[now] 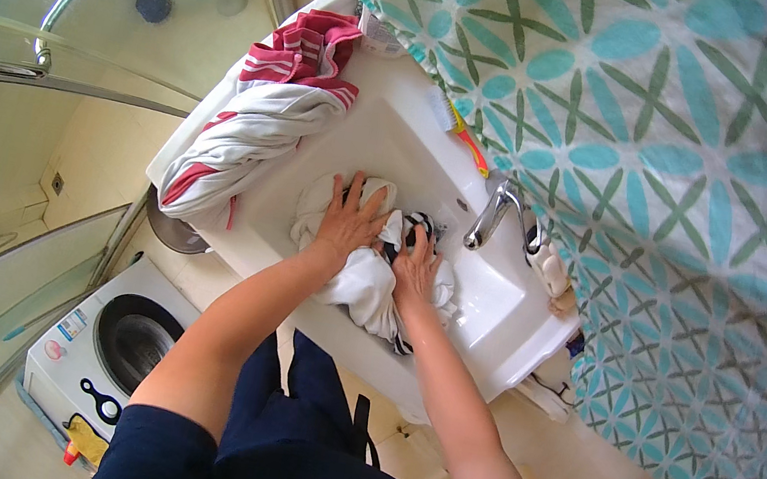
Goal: The person hand-washes several white garments in a bathroom sink. They wet the items, rub them together, rinse under the tap, and wring out excess water. The person handles a white sock and a white shirt with black stripes, repeatedly soaking and rinsing them.
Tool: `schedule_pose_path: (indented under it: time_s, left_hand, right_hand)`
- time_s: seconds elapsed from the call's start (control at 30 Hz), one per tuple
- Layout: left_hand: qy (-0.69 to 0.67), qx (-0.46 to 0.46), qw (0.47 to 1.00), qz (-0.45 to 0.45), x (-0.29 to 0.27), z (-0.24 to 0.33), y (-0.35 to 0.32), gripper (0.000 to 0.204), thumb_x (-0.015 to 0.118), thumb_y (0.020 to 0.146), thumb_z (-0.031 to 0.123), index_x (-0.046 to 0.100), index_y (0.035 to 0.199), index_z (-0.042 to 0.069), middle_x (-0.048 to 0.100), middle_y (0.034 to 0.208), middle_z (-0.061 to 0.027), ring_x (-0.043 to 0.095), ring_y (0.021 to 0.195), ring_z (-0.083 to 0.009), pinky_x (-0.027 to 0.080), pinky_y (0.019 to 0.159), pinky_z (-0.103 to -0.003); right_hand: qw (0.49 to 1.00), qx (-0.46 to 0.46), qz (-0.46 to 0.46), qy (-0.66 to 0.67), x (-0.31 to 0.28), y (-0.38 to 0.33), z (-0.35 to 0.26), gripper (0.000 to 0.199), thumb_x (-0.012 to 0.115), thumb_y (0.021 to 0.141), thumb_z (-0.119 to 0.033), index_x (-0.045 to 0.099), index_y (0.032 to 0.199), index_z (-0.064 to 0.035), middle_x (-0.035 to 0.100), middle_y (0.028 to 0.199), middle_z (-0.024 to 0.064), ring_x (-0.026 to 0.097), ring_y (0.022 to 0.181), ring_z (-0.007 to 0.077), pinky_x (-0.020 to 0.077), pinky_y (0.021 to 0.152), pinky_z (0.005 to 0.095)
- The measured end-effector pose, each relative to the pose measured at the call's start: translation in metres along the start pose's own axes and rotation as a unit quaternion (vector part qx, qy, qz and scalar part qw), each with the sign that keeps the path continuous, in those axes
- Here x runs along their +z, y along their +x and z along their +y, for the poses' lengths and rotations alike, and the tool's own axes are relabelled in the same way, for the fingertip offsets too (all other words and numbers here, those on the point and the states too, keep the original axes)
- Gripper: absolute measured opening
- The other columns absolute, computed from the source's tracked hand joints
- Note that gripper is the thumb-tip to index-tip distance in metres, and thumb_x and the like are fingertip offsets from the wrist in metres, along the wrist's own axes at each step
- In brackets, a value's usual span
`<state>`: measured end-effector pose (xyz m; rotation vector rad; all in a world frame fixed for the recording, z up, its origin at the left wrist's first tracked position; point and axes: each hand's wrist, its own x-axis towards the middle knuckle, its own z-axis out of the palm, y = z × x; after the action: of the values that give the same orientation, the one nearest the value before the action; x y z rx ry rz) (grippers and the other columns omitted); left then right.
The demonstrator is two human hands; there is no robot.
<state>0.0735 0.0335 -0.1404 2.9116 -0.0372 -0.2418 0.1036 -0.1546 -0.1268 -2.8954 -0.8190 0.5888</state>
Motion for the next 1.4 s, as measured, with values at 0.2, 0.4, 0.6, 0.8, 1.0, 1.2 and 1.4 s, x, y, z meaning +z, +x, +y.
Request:
schedule_pose_path:
  time_s: [0.2,0.4,0.6,0.8,1.0,1.2,1.4]
  left_hand:
    - [-0.078,0.018,0.993,-0.089,0.055,0.006,0.085,0.028,0.057,0.098,0.032,0.071,0.121,0.026,0.053,0.149,-0.0092,0.049,0.136,-0.0398,0.04,0.109,-0.062]
    - [-0.227,-0.019,0.973,-0.036,0.013,0.005,0.114,0.027,0.064,0.093,0.037,0.074,0.1,0.012,0.074,0.109,-0.0126,0.074,0.098,-0.0344,0.059,0.08,-0.049]
    - [-0.383,0.066,0.907,0.161,-0.088,0.009,0.05,0.035,0.074,0.09,0.037,0.063,0.083,0.004,0.063,0.083,-0.0153,0.064,0.077,-0.0403,0.051,0.067,-0.051]
    - [-0.39,0.204,0.854,0.279,-0.207,0.036,0.01,0.025,0.082,0.074,0.018,0.066,0.091,0.008,0.056,0.079,-0.0092,0.062,0.073,-0.0333,0.049,0.063,-0.045]
    - [-0.399,0.294,0.78,0.382,-0.32,0.058,-0.008,0.027,0.082,0.07,0.012,0.068,0.093,0.01,0.053,0.076,-0.0074,0.059,0.069,-0.0305,0.046,0.058,-0.043]
    - [-0.368,0.336,0.732,0.464,-0.381,0.066,-0.022,0.032,0.081,0.068,0.009,0.07,0.098,0.013,0.053,0.079,-0.0047,0.056,0.071,-0.0277,0.044,0.061,-0.04]
    - [-0.307,0.244,0.824,0.408,-0.288,0.024,-0.036,0.039,0.076,0.071,0.008,0.07,0.109,0.015,0.054,0.094,-0.0086,0.057,0.092,-0.0332,0.044,0.083,-0.046]
  right_hand:
    - [0.991,0.119,0.002,-0.054,0.046,0.054,0.037,0.038,0.062,0.095,-0.019,0.063,0.129,-0.003,0.049,0.15,0.0215,0.051,0.133,0.0441,0.0455,0.104,0.0548]
    - [0.933,0.167,0.059,0.312,0.017,0.078,0.064,0.061,0.069,0.094,-0.044,0.06,0.134,0.0015,0.066,0.128,0.0284,0.064,0.118,0.0422,0.0489,0.099,0.0442]
    - [0.923,0.111,0.17,0.326,-0.086,-0.004,0.026,0.044,0.079,0.089,-0.036,0.068,0.105,0.0035,0.07,0.095,0.0199,0.068,0.089,0.0346,0.0512,0.078,0.044]
    - [0.896,-0.047,0.347,0.273,-0.203,-0.077,-0.02,0.034,0.084,0.081,-0.013,0.067,0.107,0.0008,0.066,0.093,0.0164,0.063,0.083,0.0358,0.0505,0.074,0.0425]
    - [0.868,-0.135,0.455,0.145,-0.318,-0.123,-0.046,0.041,0.087,0.079,-0.013,0.065,0.111,0.0015,0.067,0.099,0.0162,0.063,0.085,0.034,0.0503,0.077,0.0399]
    - [0.838,-0.187,0.509,0.062,-0.379,-0.154,-0.066,0.046,0.084,0.076,-0.006,0.065,0.117,0.0018,0.066,0.096,0.0147,0.062,0.081,0.0328,0.0504,0.072,0.0393]
    - [0.876,-0.135,0.443,0.135,-0.298,-0.124,-0.071,0.051,0.079,0.064,-0.015,0.07,0.113,-0.0077,0.061,0.097,0.011,0.064,0.087,0.0323,0.0535,0.074,0.0423]
